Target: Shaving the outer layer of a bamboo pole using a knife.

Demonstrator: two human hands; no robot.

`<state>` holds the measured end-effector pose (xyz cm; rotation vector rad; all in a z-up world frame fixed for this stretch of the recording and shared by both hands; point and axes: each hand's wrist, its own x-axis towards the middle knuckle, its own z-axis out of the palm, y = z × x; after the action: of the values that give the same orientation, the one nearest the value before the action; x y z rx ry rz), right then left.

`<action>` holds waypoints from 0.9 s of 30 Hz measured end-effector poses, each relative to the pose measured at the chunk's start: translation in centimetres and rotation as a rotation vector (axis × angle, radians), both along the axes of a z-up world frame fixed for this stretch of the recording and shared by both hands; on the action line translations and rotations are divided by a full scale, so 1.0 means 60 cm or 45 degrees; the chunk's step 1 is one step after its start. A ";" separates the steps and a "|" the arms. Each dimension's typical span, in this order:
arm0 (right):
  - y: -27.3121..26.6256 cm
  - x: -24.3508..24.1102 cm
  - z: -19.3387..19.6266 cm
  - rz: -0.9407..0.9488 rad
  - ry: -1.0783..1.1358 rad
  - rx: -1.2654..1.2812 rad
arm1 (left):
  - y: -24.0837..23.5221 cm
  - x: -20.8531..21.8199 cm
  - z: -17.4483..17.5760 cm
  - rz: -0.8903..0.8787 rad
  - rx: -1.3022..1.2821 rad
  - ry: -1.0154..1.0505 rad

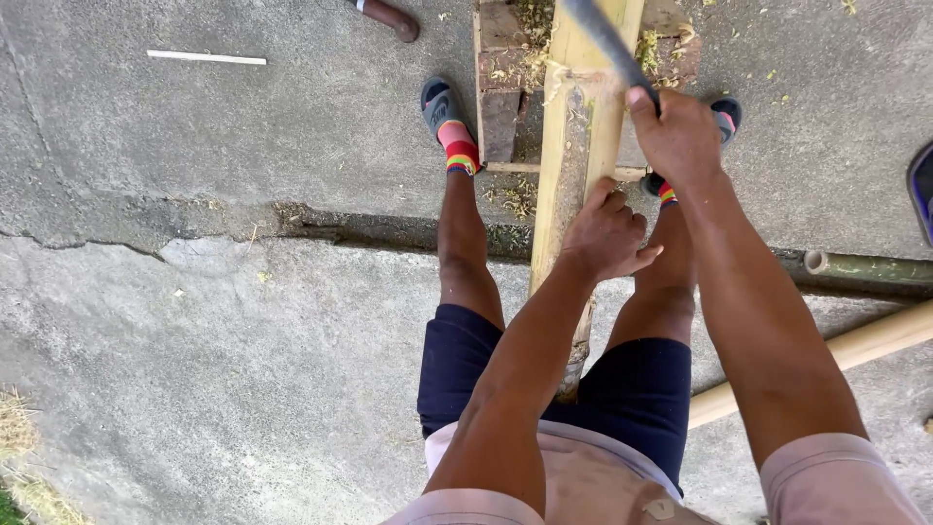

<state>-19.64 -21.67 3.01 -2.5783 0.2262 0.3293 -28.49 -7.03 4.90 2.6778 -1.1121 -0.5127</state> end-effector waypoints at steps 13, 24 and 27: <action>-0.006 0.011 0.020 0.224 -0.012 -0.142 | 0.000 0.001 0.000 -0.004 0.010 0.021; 0.014 0.020 0.056 0.160 0.165 -0.139 | -0.002 -0.002 0.003 -0.021 -0.006 0.001; 0.013 0.030 0.036 0.127 0.118 -0.133 | 0.000 0.001 0.005 0.017 -0.001 0.025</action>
<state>-17.85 -20.91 5.14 -2.6859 0.1514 0.4862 -28.45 -7.03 5.18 2.6723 -1.0878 -0.5346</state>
